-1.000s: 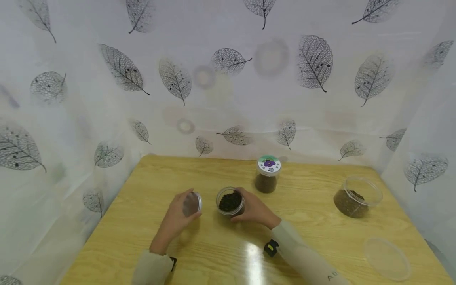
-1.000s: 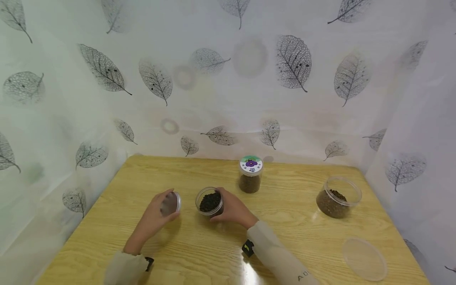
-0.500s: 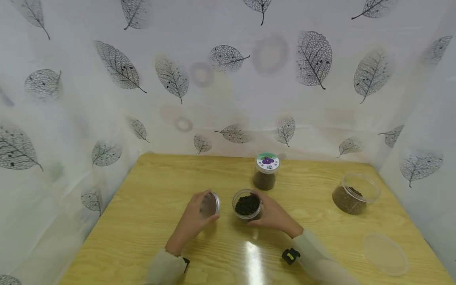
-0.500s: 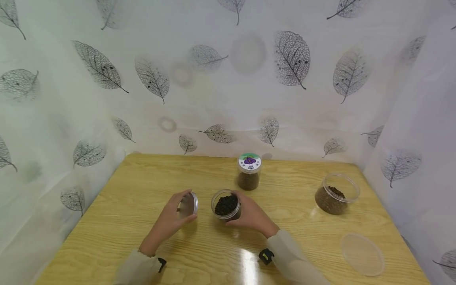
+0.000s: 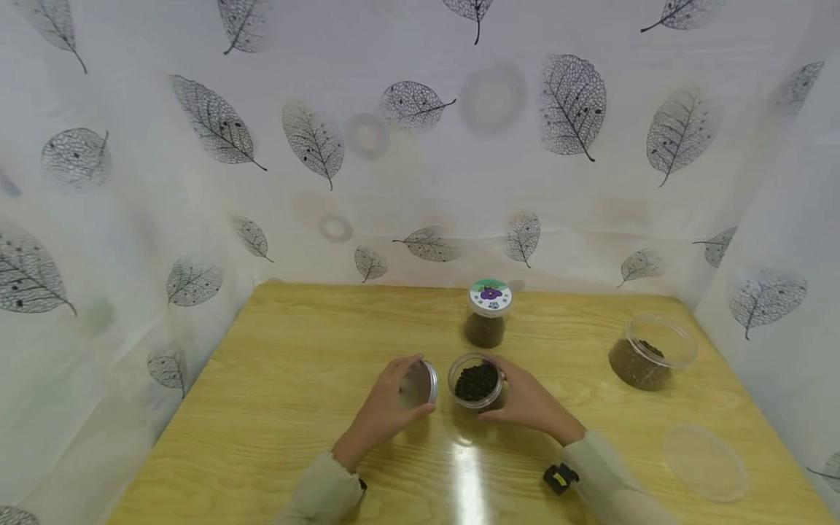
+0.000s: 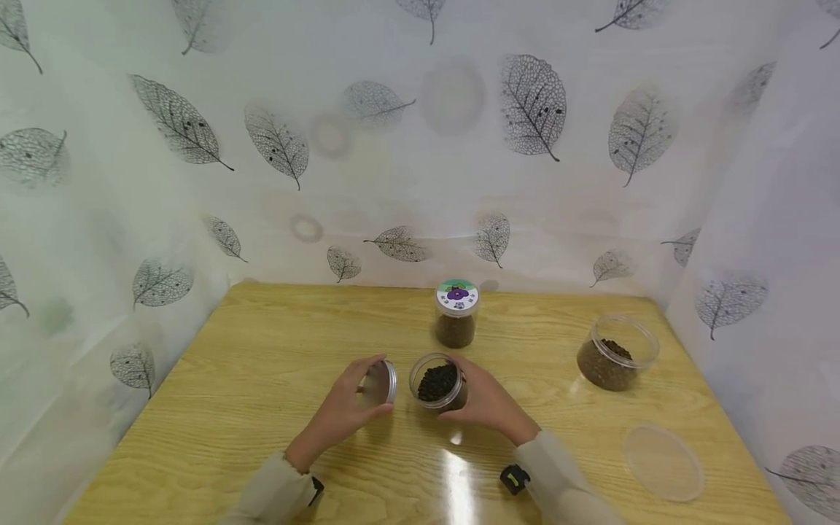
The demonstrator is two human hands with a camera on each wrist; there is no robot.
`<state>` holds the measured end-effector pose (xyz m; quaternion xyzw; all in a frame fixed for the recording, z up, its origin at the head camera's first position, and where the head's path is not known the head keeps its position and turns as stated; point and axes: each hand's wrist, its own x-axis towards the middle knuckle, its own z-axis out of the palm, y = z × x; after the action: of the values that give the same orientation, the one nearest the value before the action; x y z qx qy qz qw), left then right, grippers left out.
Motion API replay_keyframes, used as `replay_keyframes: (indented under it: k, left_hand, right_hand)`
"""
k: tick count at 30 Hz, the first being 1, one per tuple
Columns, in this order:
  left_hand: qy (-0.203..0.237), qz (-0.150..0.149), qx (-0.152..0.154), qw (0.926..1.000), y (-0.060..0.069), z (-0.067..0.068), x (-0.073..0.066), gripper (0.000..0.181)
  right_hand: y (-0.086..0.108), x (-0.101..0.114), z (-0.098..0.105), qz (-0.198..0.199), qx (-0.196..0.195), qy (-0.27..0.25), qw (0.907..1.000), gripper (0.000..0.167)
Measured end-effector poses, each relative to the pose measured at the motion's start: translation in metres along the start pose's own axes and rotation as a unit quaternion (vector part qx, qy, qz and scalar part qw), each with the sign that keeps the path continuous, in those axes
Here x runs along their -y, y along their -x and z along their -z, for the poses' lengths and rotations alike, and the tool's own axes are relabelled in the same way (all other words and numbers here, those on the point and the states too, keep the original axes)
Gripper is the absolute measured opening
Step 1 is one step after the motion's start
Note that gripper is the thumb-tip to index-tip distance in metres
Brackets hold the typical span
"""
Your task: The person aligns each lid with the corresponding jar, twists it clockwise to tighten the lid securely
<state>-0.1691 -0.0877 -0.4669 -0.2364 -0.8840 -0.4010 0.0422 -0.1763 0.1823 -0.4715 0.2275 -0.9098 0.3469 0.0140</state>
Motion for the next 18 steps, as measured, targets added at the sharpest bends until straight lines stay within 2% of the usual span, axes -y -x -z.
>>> replay_keyframes:
  k: [8,18]
  left_hand:
    - [-0.001,-0.014,0.053,0.9985,-0.003,-0.002,-0.006,0.077]
    - [0.008,-0.029,0.038,0.9988,-0.009,-0.005,-0.012,0.077]
  right_hand:
    - [0.008,-0.003,0.002,0.002,0.007,0.004,1.0,0.093]
    - [0.01,-0.004,0.001,0.015,0.008,0.007,0.9998,0.092]
